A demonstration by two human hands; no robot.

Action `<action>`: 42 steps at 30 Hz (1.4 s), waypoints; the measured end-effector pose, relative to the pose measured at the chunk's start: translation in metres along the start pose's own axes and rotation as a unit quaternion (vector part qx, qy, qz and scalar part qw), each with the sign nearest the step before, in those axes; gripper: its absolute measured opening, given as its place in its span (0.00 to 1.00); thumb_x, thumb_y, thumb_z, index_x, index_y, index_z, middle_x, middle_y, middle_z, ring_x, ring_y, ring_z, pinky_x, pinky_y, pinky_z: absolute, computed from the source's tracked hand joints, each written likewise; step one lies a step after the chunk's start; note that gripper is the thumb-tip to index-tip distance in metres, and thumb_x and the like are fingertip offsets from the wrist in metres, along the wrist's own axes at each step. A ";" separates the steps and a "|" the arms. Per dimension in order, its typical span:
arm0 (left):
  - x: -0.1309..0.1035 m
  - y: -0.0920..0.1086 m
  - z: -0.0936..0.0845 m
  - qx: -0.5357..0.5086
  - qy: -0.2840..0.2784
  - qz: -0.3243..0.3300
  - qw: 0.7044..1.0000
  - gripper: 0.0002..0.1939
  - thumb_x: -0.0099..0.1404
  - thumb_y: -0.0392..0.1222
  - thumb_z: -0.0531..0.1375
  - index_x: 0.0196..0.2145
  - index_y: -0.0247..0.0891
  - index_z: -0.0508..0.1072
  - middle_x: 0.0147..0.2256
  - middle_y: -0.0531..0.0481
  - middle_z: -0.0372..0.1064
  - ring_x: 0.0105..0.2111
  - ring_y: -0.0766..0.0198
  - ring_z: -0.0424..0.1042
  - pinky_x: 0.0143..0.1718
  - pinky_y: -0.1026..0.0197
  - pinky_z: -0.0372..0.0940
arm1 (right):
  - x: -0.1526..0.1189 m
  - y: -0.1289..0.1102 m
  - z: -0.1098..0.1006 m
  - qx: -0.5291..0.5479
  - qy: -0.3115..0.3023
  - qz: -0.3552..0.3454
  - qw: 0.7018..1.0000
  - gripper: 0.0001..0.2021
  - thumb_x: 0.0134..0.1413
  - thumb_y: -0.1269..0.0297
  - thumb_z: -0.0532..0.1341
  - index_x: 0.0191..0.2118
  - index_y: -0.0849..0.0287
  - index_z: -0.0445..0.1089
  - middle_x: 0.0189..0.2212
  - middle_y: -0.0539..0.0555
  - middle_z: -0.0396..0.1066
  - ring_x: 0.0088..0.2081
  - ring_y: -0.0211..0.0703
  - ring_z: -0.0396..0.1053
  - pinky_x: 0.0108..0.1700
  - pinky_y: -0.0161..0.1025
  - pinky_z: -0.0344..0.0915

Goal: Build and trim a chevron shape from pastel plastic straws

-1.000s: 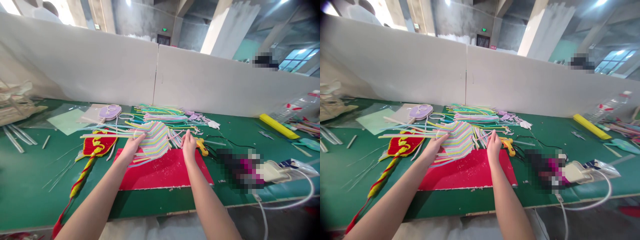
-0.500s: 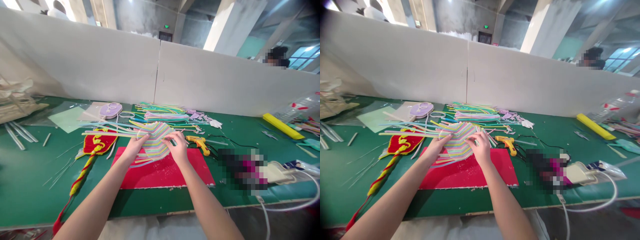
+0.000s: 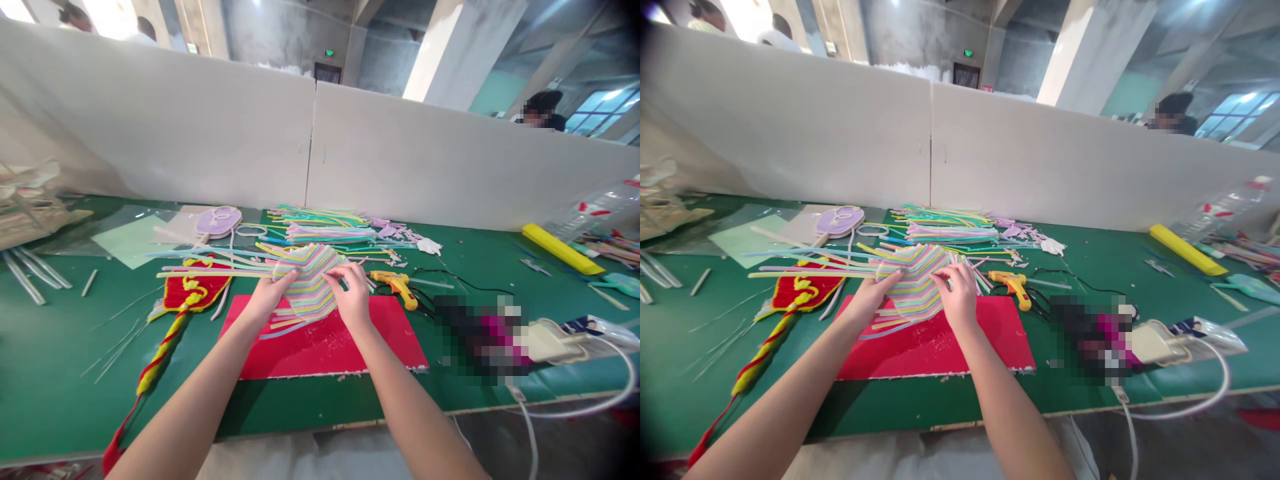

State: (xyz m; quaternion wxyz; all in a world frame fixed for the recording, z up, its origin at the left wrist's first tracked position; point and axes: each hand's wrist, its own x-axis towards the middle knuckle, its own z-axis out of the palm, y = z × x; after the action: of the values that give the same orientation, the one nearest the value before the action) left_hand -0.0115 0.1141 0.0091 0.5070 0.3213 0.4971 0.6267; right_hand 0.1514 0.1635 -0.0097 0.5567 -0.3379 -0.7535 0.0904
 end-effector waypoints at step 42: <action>0.005 -0.003 -0.007 -0.006 -0.031 -0.031 0.999 0.24 0.46 0.49 0.69 0.39 0.33 0.76 0.32 0.46 0.78 0.38 0.50 0.76 0.46 0.51 0.68 | 0.009 0.054 -0.026 0.048 0.133 0.245 0.959 0.12 0.58 0.56 0.52 0.34 0.60 0.65 0.28 0.55 0.70 0.28 0.41 0.68 0.32 0.40 0.66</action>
State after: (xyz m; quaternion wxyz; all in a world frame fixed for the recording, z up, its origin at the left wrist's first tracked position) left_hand -0.0180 0.1165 0.0034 0.5435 0.3216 0.4871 0.6033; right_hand 0.1961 0.2034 -0.0212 0.6285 -0.4941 -0.5613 0.2140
